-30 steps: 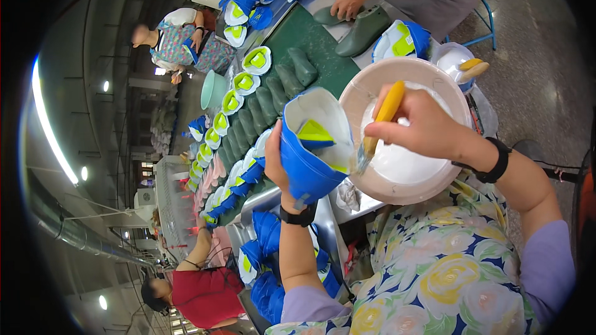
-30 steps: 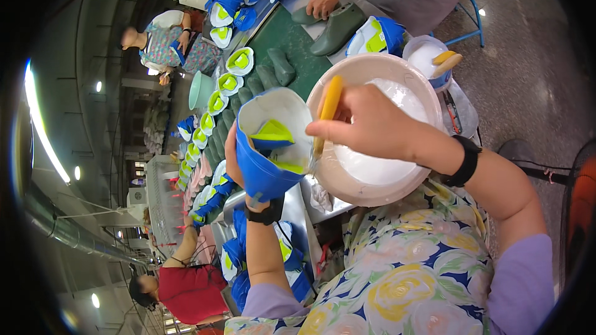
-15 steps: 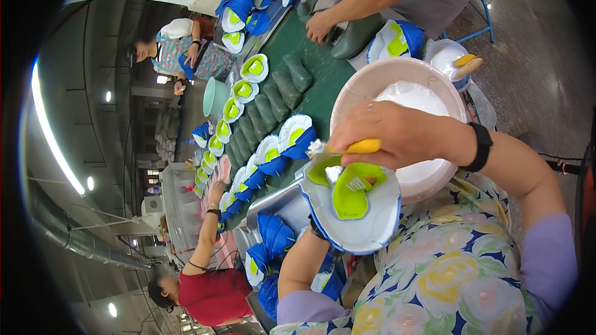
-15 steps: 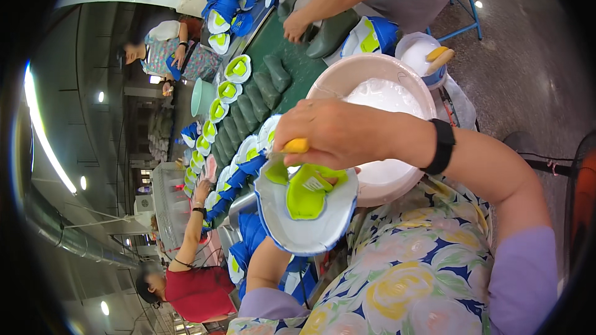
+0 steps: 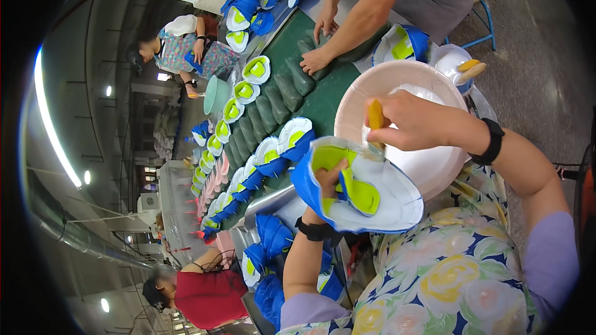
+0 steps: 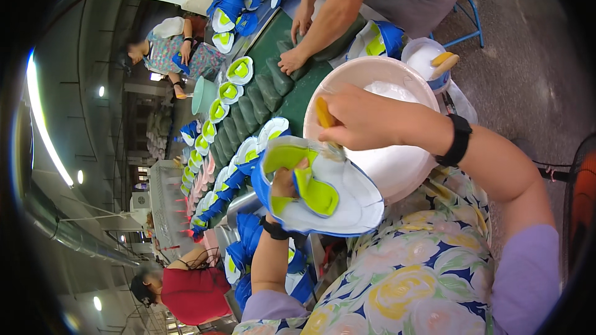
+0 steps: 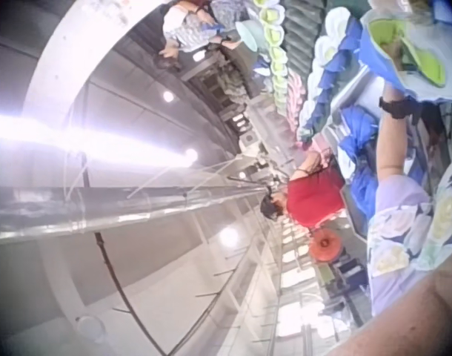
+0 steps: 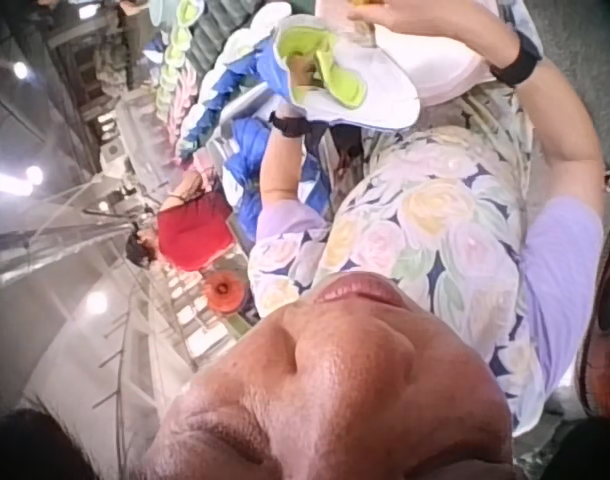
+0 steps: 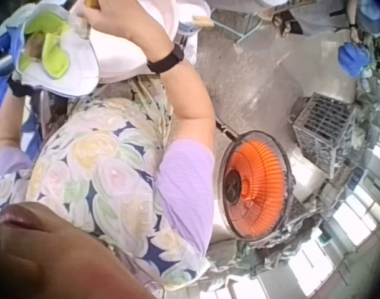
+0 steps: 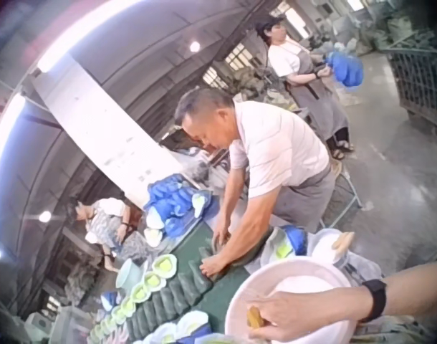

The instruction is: Apply white adhesive using a brush to the interior of blue shoe upper components and place them on a tray.

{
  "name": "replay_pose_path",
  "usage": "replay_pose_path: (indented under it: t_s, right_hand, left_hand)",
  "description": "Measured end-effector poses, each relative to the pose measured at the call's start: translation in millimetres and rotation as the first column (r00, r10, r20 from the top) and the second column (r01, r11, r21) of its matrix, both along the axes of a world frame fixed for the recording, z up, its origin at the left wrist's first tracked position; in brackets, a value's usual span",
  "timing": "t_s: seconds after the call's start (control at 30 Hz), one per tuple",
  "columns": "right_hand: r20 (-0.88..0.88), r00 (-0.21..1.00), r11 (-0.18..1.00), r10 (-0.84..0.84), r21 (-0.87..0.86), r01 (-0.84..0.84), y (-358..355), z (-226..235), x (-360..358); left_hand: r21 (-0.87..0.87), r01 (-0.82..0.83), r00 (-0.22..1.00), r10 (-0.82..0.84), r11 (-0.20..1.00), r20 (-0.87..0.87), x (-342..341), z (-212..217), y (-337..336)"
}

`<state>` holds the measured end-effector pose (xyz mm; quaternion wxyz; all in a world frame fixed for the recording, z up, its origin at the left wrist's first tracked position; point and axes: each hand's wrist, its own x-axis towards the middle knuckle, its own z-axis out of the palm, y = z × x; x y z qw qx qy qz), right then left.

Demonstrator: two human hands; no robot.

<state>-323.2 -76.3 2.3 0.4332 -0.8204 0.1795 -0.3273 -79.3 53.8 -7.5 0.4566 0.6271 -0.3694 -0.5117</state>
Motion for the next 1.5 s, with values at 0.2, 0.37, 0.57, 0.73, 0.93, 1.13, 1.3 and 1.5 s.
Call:
replay_pose_path:
  t_s: [0.2, 0.37, 0.57, 0.73, 0.93, 1.13, 1.3, 1.5]
  right_hand:
    - [0.218, 0.975, 0.985, -0.052, -0.152, 0.087, 6.3, 14.1, 1.0]
    - [0.14, 0.99, 0.943, 0.028, -0.332, 0.021, 13.4, 4.0, 0.6]
    - [0.092, 0.996, 0.937, -0.003, -0.349, 0.035, 17.8, 0.5, -12.3]
    - [0.252, 0.965, 0.924, -0.069, -0.348, 0.158, 6.7, 13.3, 21.1]
    - [-0.097, 0.984, 0.988, -0.152, -0.021, 0.151, 4.8, 2.7, 3.3]
    - [0.037, 0.939, 0.934, -0.343, 0.121, 0.336, 20.8, -3.9, -18.1]
    - [-0.06, 0.925, 0.88, -0.375, 0.291, 0.375, 29.0, -24.0, -29.5]
    - [-0.104, 0.894, 0.841, -0.436, 0.307, 0.446, 35.0, -47.8, -25.0]
  left_hand:
    - [0.046, -0.007, 0.979, 0.016, 0.999, -0.202, 11.2, 3.9, -0.6]
    - [-0.019, -0.122, 0.949, 0.111, 0.992, -0.296, 18.8, 6.1, 4.1]
    - [-0.119, -0.108, 0.993, 0.102, 0.987, -0.054, 25.3, -14.3, 8.7]
    - [-0.203, -0.091, 0.974, 0.129, 0.975, 0.185, 8.6, 9.3, -3.6]
    - [-0.219, -0.324, 0.939, 0.341, 0.92, 0.042, 47.5, -15.6, -1.1]
    - [-0.303, -0.324, 0.875, 0.406, 0.896, 0.264, 143.5, -60.1, -15.6]
    - [-0.402, -0.134, 0.838, 0.32, 0.906, 0.442, 174.8, -114.8, -49.9]
    - [-0.375, -0.168, 0.544, 0.403, 0.912, 0.736, 167.3, -178.0, -134.3]
